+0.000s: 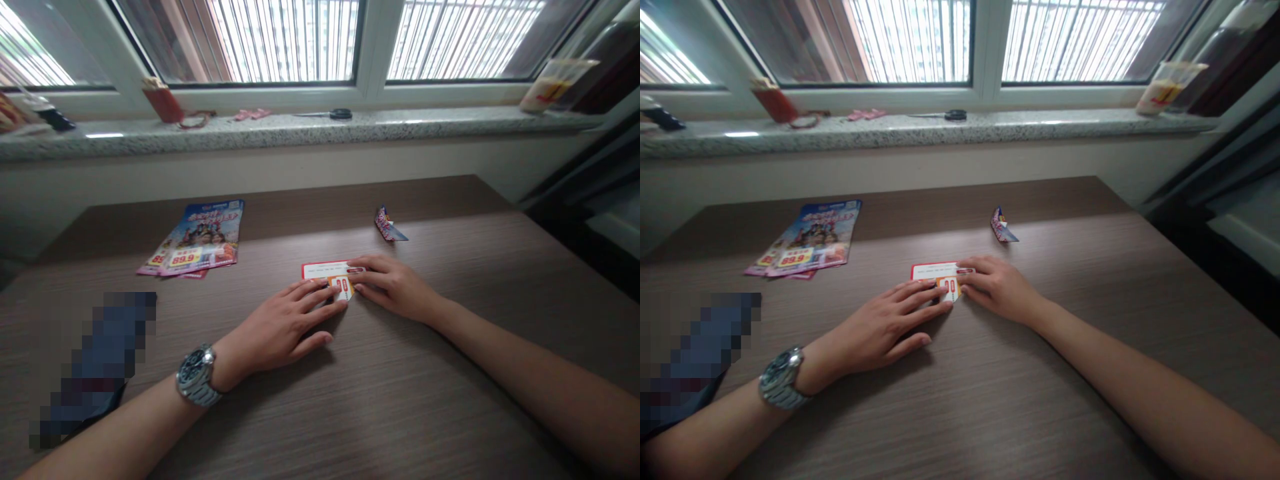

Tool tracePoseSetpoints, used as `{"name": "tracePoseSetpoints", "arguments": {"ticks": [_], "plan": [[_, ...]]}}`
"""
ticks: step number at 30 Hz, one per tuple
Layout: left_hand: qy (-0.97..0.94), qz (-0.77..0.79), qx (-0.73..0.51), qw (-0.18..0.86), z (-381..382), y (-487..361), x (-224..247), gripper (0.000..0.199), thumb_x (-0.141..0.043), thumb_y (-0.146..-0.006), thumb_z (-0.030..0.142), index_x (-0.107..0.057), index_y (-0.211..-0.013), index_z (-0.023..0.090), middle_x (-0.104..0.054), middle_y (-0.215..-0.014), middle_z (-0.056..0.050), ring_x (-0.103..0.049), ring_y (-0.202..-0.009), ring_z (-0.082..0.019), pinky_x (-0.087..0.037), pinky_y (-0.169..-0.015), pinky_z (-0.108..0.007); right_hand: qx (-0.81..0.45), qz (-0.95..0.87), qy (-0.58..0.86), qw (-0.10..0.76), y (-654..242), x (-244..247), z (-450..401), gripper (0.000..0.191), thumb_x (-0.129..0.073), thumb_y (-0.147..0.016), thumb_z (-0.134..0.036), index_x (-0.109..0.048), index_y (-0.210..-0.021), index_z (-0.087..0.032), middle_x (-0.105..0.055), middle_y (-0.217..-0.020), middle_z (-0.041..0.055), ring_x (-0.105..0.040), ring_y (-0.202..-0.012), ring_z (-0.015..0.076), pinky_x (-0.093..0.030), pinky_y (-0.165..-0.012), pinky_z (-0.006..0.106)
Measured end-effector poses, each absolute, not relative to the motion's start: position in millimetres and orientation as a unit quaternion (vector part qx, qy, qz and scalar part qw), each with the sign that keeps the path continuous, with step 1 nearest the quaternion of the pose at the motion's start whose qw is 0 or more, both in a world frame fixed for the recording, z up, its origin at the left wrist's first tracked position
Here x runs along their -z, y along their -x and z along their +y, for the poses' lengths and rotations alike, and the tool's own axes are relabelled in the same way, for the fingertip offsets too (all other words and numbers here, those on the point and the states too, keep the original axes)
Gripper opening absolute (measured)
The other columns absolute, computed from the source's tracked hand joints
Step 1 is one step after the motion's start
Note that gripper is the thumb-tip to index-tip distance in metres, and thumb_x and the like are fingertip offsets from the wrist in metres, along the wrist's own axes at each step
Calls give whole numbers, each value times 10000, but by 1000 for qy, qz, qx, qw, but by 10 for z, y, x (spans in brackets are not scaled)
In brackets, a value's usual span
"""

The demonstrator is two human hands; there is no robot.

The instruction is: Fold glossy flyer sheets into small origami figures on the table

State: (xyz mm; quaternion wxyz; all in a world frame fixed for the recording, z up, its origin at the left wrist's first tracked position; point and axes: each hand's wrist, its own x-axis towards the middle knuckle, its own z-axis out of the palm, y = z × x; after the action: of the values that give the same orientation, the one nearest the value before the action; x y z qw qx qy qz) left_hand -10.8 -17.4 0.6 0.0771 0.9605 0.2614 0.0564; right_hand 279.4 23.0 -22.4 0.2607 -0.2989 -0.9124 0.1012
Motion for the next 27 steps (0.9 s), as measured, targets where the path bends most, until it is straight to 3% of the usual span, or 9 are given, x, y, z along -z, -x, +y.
{"name": "tracePoseSetpoints", "arguments": {"ticks": [9, 19, 27], "plan": [[-961, 261, -56, 73, -171, 104, -13, 556, -442, -1068, 485, -370, -1588, 298, -374, -1649, -45, -380, -1499, -285, -314, -1239, -475, -122, -912, 295, 258, -2788, 233, 225, 227, -537, -1034, -240, -698, -1194, -226, -697, -1281, 115, -652, -1215, 253, -547, -1021, 437], [-960, 267, -53, 61, -165, 116, -10, 539, -437, -1066, 501, -424, -1556, 277, -396, -1638, -56, -369, -1505, -294, -288, -1248, -493, -98, -916, 292, 258, -2797, 259, 238, 222, -567, -1021, -242, -693, -1202, -228, -702, -1278, 114, -658, -1185, 268, -552, -995, 465], [-957, 280, -59, 47, -148, 126, 3, 524, -431, -1069, 492, -430, -1552, 289, -418, -1626, -28, -349, -1514, -286, -139, -1288, -537, -78, -922, 281, 254, -2797, 255, 228, 214, -581, -1012, -246, -694, -1192, -217, -684, -1310, 126, -634, -1209, 283, -533, -1014, 485]]}}
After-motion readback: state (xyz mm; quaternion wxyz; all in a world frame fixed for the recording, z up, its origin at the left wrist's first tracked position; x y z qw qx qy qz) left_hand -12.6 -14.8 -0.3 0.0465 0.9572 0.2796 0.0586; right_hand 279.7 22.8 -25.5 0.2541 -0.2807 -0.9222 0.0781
